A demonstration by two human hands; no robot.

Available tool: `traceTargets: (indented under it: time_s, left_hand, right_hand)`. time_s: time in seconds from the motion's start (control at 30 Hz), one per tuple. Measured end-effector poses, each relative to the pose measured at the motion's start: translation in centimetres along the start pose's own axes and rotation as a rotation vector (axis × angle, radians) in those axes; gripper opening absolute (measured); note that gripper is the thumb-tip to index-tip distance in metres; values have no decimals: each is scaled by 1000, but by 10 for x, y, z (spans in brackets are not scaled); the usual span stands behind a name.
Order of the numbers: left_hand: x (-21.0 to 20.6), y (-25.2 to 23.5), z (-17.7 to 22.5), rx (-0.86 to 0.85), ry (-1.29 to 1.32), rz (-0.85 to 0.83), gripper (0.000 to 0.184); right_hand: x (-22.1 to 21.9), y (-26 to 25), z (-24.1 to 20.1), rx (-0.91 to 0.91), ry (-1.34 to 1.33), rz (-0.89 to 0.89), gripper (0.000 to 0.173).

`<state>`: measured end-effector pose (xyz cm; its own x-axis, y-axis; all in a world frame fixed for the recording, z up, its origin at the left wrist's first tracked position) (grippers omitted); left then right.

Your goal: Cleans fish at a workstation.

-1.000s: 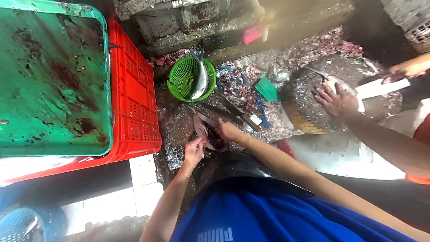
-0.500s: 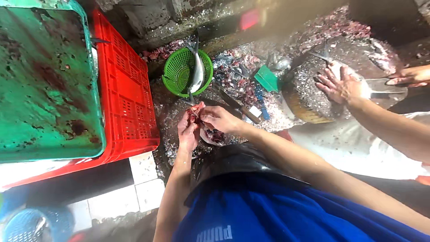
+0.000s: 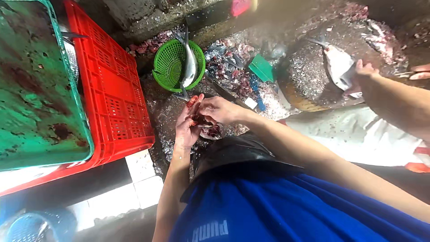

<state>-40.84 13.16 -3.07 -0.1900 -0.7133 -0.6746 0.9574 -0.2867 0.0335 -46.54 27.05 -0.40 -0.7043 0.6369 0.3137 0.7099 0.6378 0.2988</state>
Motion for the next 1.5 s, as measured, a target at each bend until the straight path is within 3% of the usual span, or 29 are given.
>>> traceTargets:
  time_s: [0.47, 0.63, 0.8, 1.1, 1.17, 1.27, 1.37, 1.43, 1.5]
  left_hand:
    - [-9, -9, -1, 233, -442, 49, 79]
    - [-14, -3, 7, 373, -659, 78, 83]
    - [-8, -1, -10, 334, -1144, 86, 56]
    - [-14, -9, -33, 366, -1415, -41, 56]
    - [-14, -10, -33, 360, -1505, 35, 51]
    - [-16, -15, -30, 479, -1713, 118, 45]
    - [11, -22, -6, 471, -1743, 307, 38]
    - [53, -24, 28, 357, -1537, 563, 37]
    - [97, -25, 52, 137, -1060, 813, 33]
  right_hand:
    - [-5, -13, -7, 62, 198, -217, 32]
    - [-13, -13, 22, -68, 11, -134, 41]
    - [-10, -6, 47, -160, -116, 46, 46]
    - [-36, 7, 70, -325, -139, 234, 48]
    - [-38, 5, 73, -295, -110, 230, 48]
    - [-34, 2, 73, -227, 71, 200, 45]
    - [-10, 11, 65, -288, 100, 159, 40]
    - [21, 23, 62, -344, 77, 230, 39]
    - [73, 38, 51, -289, 107, 425, 37]
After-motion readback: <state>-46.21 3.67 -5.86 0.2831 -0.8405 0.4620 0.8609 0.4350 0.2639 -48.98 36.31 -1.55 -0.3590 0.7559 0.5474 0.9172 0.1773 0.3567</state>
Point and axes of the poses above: each hand's wrist, its own y-axis away from the middle knuckle, its own x-axis out of the back of the hand, z = x × y, the point moved 5 cm from there along -y, towards the middle knuckle, and after that the axes turned 8 degrees about y, right-handed, at the moved point
